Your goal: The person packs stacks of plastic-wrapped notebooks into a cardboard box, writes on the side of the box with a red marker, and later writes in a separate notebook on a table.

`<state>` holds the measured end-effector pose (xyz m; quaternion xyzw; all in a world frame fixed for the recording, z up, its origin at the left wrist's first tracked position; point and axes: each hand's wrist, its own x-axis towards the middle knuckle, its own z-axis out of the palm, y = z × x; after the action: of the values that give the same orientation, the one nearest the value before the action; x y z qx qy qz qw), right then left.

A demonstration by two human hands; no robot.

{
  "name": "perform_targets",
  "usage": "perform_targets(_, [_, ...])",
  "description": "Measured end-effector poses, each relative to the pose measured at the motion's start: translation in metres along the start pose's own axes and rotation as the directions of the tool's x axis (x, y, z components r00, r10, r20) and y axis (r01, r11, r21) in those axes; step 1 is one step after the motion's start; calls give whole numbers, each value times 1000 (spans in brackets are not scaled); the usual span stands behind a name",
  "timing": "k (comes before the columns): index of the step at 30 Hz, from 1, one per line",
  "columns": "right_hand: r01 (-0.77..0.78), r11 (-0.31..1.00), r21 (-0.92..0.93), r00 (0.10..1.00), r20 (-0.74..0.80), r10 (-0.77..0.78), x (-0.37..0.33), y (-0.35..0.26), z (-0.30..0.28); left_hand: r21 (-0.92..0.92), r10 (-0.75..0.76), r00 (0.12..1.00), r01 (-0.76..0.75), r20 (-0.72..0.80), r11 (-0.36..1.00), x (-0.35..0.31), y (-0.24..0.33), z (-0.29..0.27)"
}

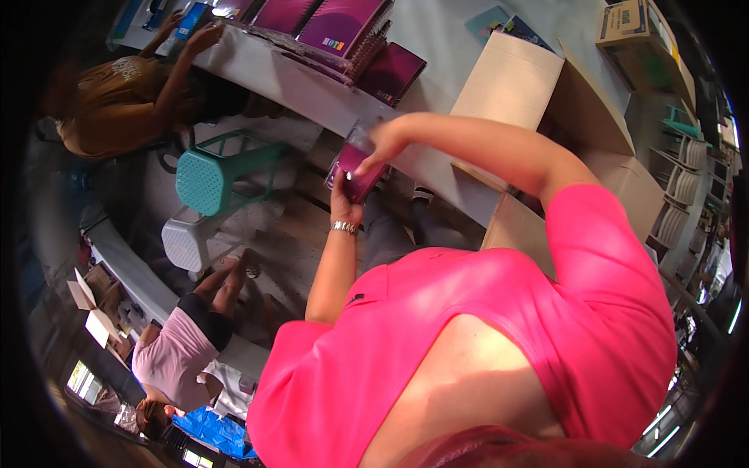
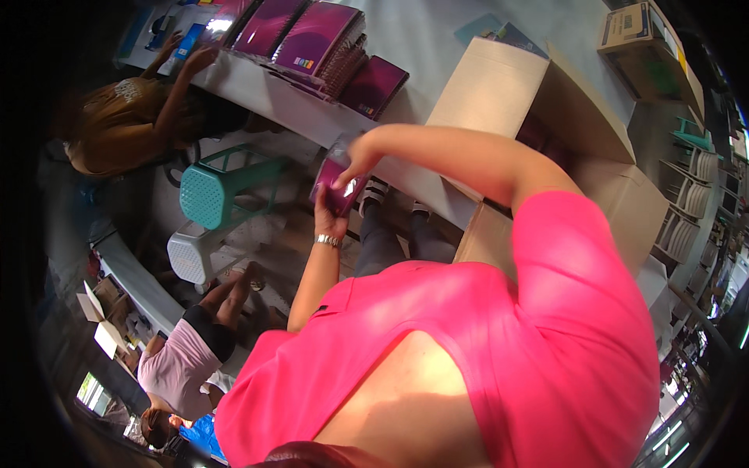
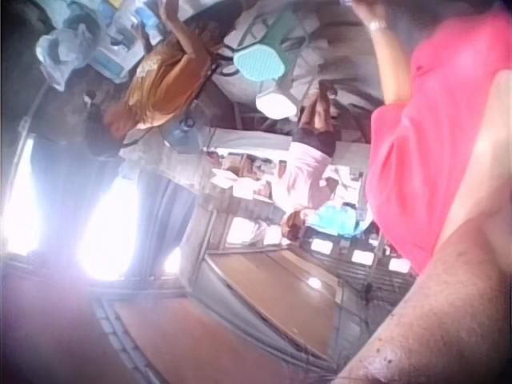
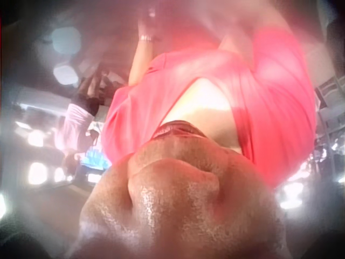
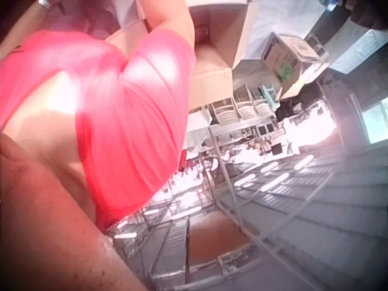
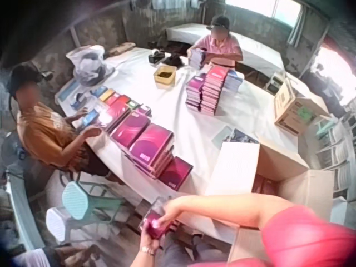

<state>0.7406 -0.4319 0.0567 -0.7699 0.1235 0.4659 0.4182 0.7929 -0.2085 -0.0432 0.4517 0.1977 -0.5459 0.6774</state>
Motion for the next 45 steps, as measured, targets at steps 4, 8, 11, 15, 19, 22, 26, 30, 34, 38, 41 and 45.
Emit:
perform_targets(4, [311, 950, -32, 684, -686, -247, -70, -55, 19, -78, 157, 963, -143, 218, 987, -45, 52, 21])
perform_targets(8, [275, 947, -168, 72, -978, -194, -174, -65, 21, 142, -81, 744, -19, 663, 990, -50, 81, 80])
perform_targets(11, [339, 940, -35, -87, -996, -6, -246, -47, 18, -13, -105, 673, 168, 732, 986, -66, 65, 138])
perform_targets(15, [110, 954, 278, -2, -960, 279, -348, -5, 46, 48, -247, 504, 374, 828, 926, -63, 32, 187])
perform_targets(19, [-302, 862, 407, 2, -904, 427, -328, 105, 96, 79, -370, 380, 599, 848, 797, -69, 5, 215])
perform_targets(22, [5, 836, 549, -91, -832, 547, -266, 185, 119, 20, -392, 498, 599, 773, 801, -73, 1, 222])
perform_targets(26, [289, 544, 788, -87, -545, 834, -151, 301, 174, -4, -328, 604, 480, 727, 877, -86, 0, 240])
perform_targets(30, [560, 139, 817, 412, -419, 809, -113, 272, 165, 47, -246, 728, 282, 639, 958, -106, -11, 268])
perform_targets(34, [892, 221, 395, 197, -779, 595, -226, 165, 122, 170, -160, 685, 54, 711, 984, -116, -43, 311])
perform_targets(38, [872, 464, 158, -151, -813, 562, -305, 84, 116, 630, -438, 545, -230, 715, 742, -124, -60, 319])
perform_targets(41, [679, 573, 459, -155, -674, 722, -328, 126, 140, 765, -590, 502, -280, 632, 580, -130, -33, 313])
perform_targets(45, [-39, 612, 790, -190, -607, 772, -288, 186, 166, 416, -201, 836, -35, 511, 909, -53, 16, 247])
